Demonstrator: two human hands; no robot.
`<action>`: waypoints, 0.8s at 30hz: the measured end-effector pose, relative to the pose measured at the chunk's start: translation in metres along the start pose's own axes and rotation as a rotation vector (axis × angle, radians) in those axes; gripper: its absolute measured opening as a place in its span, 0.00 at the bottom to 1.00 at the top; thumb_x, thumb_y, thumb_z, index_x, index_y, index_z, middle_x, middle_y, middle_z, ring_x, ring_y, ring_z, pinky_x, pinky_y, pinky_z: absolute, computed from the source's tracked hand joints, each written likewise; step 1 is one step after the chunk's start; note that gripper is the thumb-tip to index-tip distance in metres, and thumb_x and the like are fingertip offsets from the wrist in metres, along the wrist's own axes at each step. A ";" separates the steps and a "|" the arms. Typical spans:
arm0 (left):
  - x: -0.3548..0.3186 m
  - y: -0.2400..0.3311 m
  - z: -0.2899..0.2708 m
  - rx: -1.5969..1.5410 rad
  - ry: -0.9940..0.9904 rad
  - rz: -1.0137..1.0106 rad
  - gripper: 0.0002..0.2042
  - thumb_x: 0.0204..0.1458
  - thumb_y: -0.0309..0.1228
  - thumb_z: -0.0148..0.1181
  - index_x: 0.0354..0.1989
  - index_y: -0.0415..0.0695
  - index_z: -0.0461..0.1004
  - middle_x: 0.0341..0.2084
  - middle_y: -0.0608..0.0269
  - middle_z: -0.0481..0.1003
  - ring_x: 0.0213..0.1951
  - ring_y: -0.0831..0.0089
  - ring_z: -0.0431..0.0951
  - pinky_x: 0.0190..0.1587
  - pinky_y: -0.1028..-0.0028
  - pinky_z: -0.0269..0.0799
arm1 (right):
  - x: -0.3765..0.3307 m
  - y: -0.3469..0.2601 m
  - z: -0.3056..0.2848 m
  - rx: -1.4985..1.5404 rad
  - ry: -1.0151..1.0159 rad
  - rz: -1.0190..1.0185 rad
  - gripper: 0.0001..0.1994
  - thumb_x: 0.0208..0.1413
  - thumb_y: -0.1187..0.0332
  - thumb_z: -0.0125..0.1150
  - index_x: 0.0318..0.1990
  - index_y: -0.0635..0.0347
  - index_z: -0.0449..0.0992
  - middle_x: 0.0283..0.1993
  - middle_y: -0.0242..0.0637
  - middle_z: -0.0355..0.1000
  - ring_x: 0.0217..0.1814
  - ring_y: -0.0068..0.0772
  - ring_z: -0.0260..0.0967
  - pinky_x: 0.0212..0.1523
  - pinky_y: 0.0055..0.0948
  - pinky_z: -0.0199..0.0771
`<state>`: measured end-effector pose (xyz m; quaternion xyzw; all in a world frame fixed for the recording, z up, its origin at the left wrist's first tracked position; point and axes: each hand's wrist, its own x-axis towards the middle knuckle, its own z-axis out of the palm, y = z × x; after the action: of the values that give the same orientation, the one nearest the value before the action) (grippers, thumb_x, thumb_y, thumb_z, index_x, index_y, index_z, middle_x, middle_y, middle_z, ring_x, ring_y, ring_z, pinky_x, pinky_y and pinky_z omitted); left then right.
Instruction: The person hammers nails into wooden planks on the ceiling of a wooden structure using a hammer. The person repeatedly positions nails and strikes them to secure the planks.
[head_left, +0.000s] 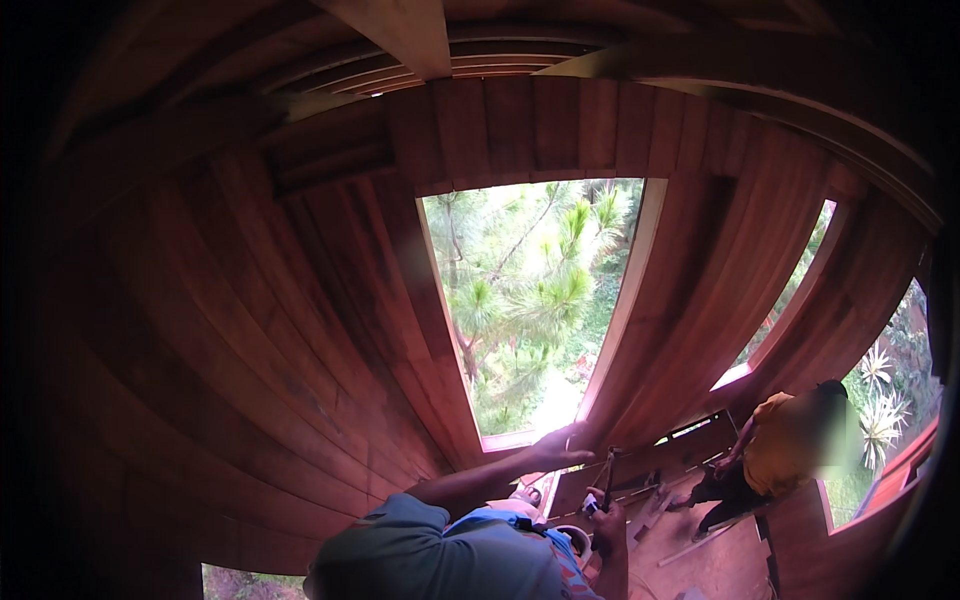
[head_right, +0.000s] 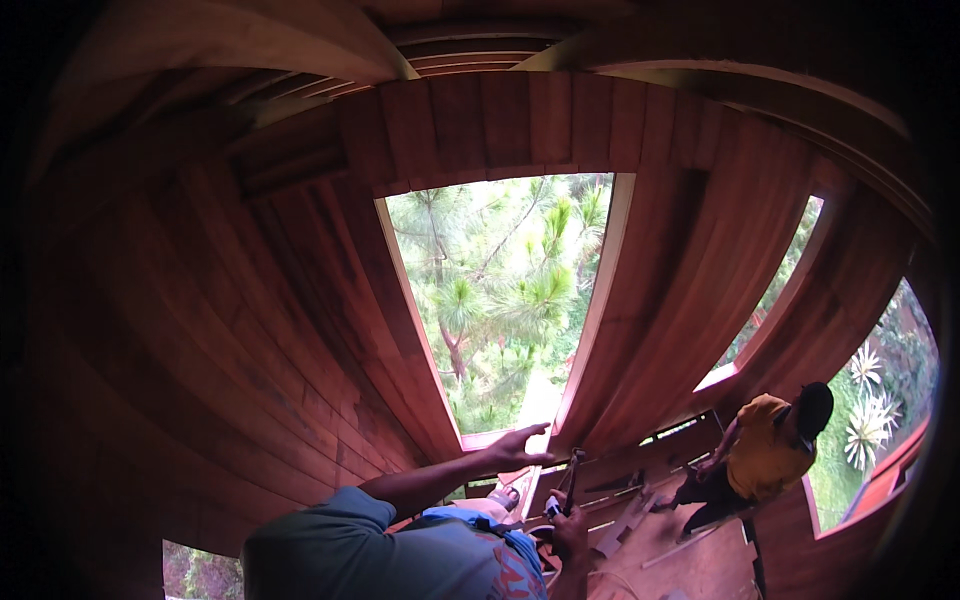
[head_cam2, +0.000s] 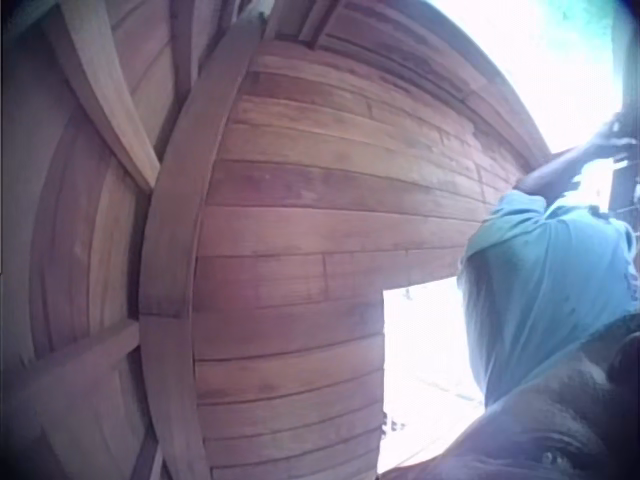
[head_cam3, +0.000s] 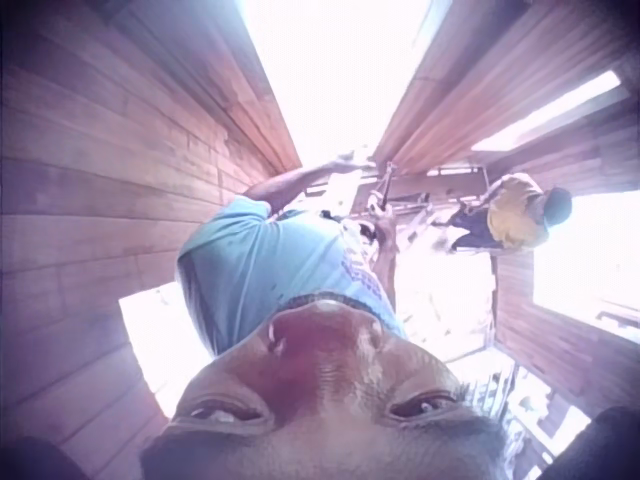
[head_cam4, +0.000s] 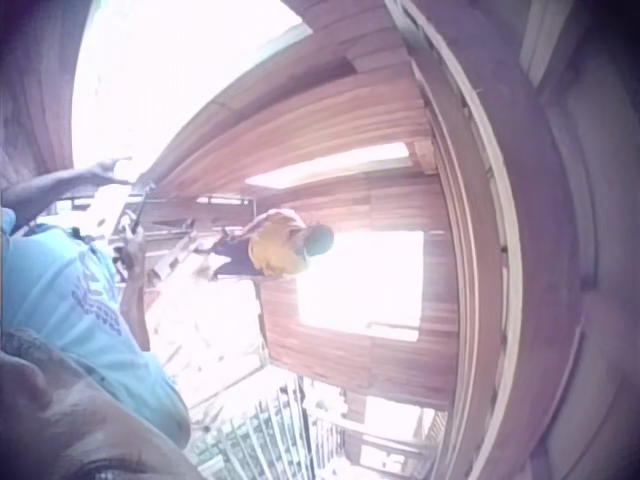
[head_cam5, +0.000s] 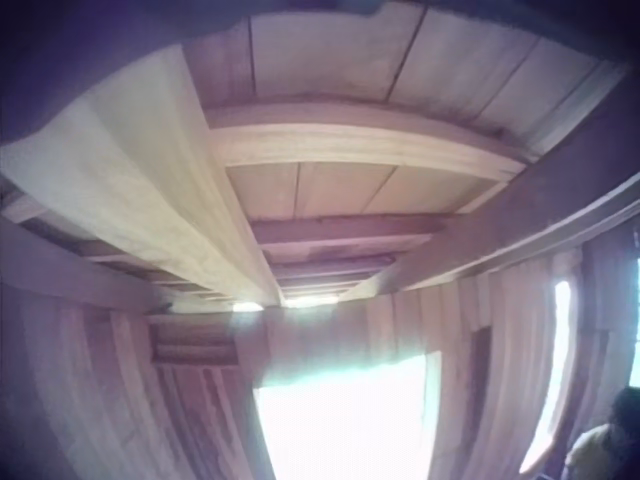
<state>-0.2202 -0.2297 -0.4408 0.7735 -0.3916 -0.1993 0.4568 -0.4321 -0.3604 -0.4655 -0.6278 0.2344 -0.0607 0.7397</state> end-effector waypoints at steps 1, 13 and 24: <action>-0.003 0.006 0.013 -0.049 -0.104 0.000 0.45 0.51 0.54 0.64 0.67 0.33 0.55 0.64 0.40 0.60 0.67 0.55 0.59 0.68 0.64 0.55 | 0.001 -0.011 0.004 -0.024 -0.005 0.036 0.17 0.53 0.78 0.52 0.51 0.63 0.76 0.34 0.32 0.73 0.33 0.21 0.68 0.35 0.26 0.71; -0.003 0.021 -0.001 -0.398 -0.066 -0.172 0.28 0.54 0.48 0.65 0.49 0.36 0.65 0.35 0.55 0.74 0.36 0.70 0.76 0.38 0.73 0.73 | 0.042 -0.042 0.059 -0.160 -0.137 -0.145 0.16 0.58 0.66 0.59 0.52 0.62 0.74 0.38 0.38 0.76 0.37 0.27 0.71 0.37 0.29 0.70; -0.007 -0.009 -0.008 -0.635 -0.065 -0.279 0.13 0.62 0.36 0.55 0.49 0.40 0.68 0.25 0.70 0.68 0.26 0.81 0.70 0.30 0.77 0.71 | 0.020 -0.055 0.053 -0.308 -0.156 -0.083 0.24 0.52 0.64 0.56 0.54 0.69 0.73 0.49 0.52 0.73 0.51 0.46 0.72 0.55 0.36 0.69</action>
<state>-0.2153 -0.2176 -0.4453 0.6323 -0.2148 -0.3962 0.6301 -0.3810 -0.3313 -0.4123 -0.7458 0.1567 -0.0056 0.6474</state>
